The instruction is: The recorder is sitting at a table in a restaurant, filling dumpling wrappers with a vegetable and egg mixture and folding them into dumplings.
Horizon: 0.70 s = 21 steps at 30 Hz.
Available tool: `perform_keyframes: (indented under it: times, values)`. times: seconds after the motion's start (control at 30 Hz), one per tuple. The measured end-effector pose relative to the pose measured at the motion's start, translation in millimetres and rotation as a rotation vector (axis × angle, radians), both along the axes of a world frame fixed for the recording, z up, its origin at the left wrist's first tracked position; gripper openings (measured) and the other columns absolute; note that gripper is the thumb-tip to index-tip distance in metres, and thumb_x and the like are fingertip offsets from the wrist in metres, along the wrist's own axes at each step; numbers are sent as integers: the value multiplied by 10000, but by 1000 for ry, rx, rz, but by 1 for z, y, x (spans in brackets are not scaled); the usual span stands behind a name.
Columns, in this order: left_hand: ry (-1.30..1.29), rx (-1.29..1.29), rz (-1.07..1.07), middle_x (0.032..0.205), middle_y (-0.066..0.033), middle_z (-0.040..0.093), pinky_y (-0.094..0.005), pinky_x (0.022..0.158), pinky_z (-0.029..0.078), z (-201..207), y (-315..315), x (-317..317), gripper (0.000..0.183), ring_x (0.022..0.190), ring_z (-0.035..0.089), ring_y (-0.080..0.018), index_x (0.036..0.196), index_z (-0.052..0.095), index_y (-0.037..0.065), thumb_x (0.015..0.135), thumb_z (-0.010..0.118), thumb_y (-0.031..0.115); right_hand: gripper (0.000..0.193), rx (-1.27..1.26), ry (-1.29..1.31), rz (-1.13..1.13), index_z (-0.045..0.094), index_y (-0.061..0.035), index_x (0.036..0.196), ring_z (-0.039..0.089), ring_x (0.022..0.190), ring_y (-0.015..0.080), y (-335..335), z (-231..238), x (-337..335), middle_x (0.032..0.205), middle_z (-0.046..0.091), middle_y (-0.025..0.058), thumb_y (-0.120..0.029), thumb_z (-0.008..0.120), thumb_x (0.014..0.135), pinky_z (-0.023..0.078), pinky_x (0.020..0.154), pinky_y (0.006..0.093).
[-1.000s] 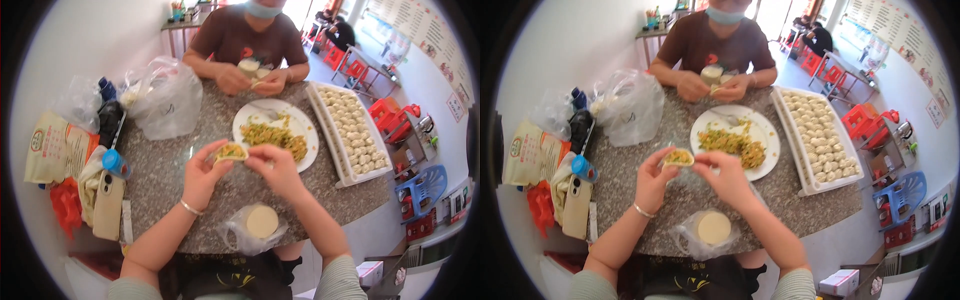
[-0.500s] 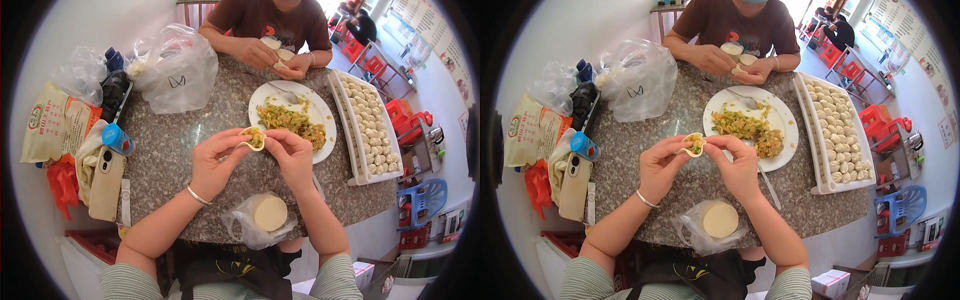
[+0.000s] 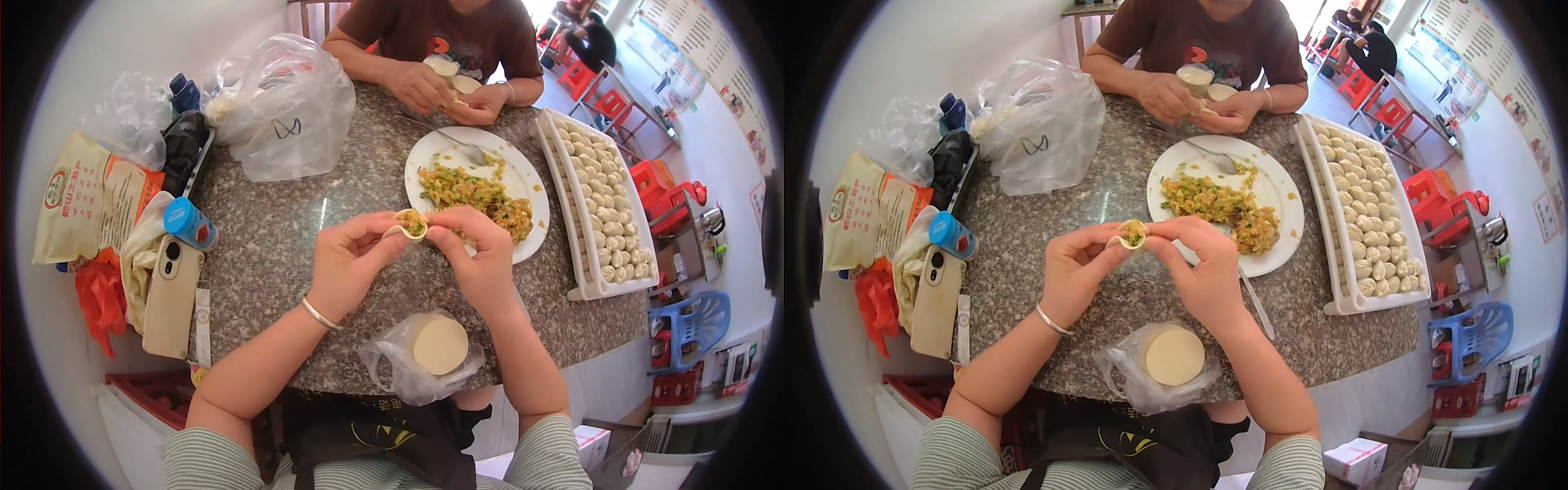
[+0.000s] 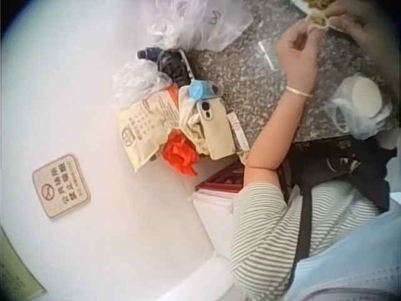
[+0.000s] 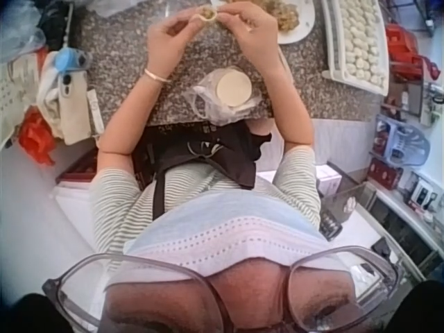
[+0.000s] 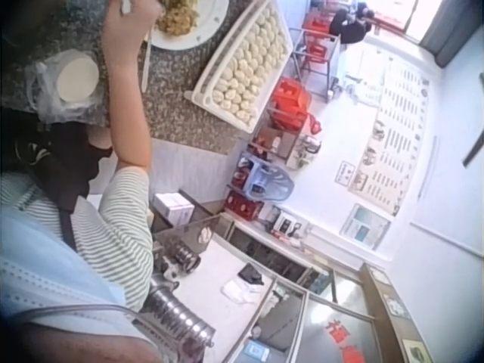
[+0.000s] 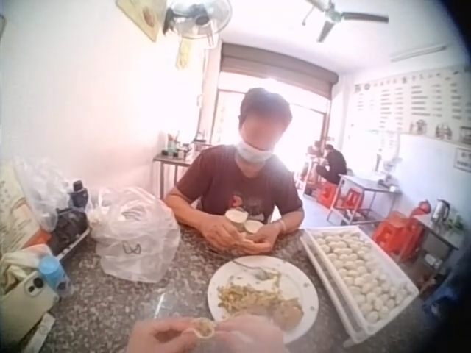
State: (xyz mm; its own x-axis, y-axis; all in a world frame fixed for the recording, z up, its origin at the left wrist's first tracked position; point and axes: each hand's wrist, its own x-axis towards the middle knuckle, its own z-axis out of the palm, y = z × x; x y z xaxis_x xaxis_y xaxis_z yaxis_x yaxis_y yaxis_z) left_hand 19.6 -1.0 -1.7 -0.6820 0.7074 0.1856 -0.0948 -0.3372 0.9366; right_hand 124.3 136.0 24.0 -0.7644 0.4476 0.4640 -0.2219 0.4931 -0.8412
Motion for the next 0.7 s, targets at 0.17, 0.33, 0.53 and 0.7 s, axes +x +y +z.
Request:
perform_keyframes:
  times: [0.17, 0.33, 0.53, 0.7]
  values:
    - [121, 15, -18, 1100, -141, 623, -265, 837, 534, -2, 1, 0, 156, 940, 629, -157, 966, 671, -41, 810, 660, -27, 101, 58, 4, -32, 660, 13, 867, 610, 761, 147, 2, -2, 2, 810, 657, 83, -77, 658, 821, 462, 691, 273]
    - [180, 37, -61, 1088, -130, 629, -265, 833, 533, -2, -1, -1, 159, 947, 628, -154, 960, 676, -31, 802, 668, -28, 118, -274, -172, 121, 651, 18, 863, 607, 765, 142, 15, -2, 4, 810, 655, 82, -88, 669, 815, 462, 703, 269]
    - [73, -71, -54, 1022, -138, 646, -257, 802, 537, 9, -2, 0, 169, 946, 630, -152, 939, 628, -18, 783, 690, -28, 116, -59, -66, 9, 644, 21, 860, 604, 760, 142, 6, -7, 2, 813, 656, 79, -74, 678, 801, 462, 711, 269]
    - [61, -98, -15, 1032, -169, 633, -258, 797, 544, 5, -1, -2, 205, 945, 634, -162, 925, 570, -6, 771, 704, -28, 118, 45, -53, 1, 641, 24, 863, 602, 746, 142, 2, -2, 2, 796, 648, 73, -68, 678, 798, 462, 697, 270]
